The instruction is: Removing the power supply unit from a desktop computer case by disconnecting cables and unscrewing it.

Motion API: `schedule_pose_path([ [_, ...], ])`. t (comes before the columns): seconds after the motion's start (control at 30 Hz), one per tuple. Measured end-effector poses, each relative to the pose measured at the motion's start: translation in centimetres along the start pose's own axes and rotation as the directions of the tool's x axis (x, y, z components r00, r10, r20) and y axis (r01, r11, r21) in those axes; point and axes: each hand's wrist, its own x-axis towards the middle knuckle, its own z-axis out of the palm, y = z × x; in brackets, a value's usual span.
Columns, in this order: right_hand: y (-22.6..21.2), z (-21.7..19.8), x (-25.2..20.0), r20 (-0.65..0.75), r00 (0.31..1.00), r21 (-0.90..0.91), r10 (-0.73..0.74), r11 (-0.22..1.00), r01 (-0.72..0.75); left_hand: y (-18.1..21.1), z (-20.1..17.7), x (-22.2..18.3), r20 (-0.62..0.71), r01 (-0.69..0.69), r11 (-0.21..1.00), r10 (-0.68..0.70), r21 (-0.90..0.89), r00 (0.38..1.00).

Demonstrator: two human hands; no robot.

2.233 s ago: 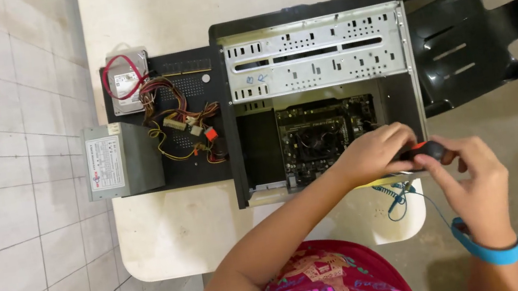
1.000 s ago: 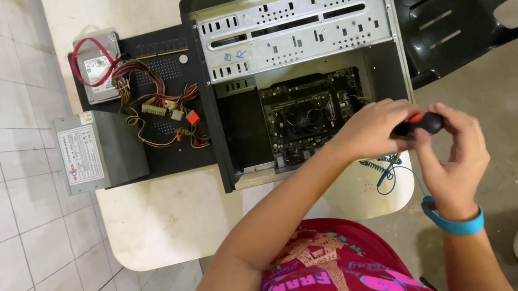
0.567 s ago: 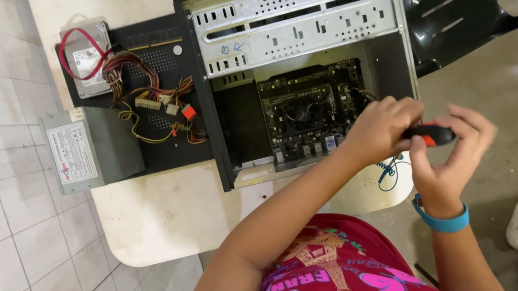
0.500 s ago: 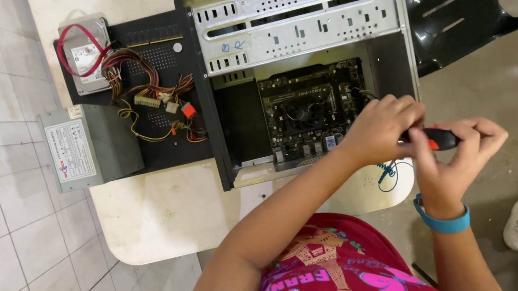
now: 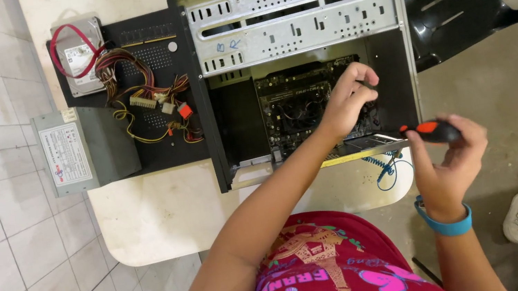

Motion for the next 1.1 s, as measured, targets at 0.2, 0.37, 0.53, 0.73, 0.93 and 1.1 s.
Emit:
schedule_pose_path([
  [0.2, -0.3, -0.5, 0.1, 0.028, 1.0, -0.132, -0.008, 0.991, 0.012, -0.3, 0.4, -0.3, 0.195, -0.069, 0.972, 0.025, 0.222, 0.98],
  [0.37, 1.3, -0.1, -0.4, -0.023, 0.999, -0.101, -0.044, 0.994, 0.042, -1.4, 0.3, -0.7, 0.222, -0.139, 0.958, 0.084, 0.249, 0.971],
  [0.53, -0.1, -0.5, 0.0, 0.008, 0.999, -0.023, 0.04, 0.999, -0.04, -1.1, 0.0, -0.7, 0.197, -0.088, 0.962, 0.036, 0.26, 0.98],
  [0.73, -1.6, -1.7, 1.4, 0.03, 0.995, -0.05, 0.096, 0.994, -0.094, -1.5, -0.2, -0.4, 0.124, -0.052, 0.97, 0.023, 0.236, 0.992],
  [0.93, 0.1, -1.8, 1.5, 0.155, 0.971, 0.024, 0.183, 0.982, -0.189, -0.8, 0.0, -0.6, 0.1, -0.001, 0.967, -0.025, 0.255, 0.995],
  [1.1, 0.2, -1.9, 2.5, 0.293, 0.951, 0.126, 0.102, 0.982, -0.144, 0.0, -0.1, -0.6, 0.091, 0.044, 0.948, -0.076, 0.315, 0.993],
])
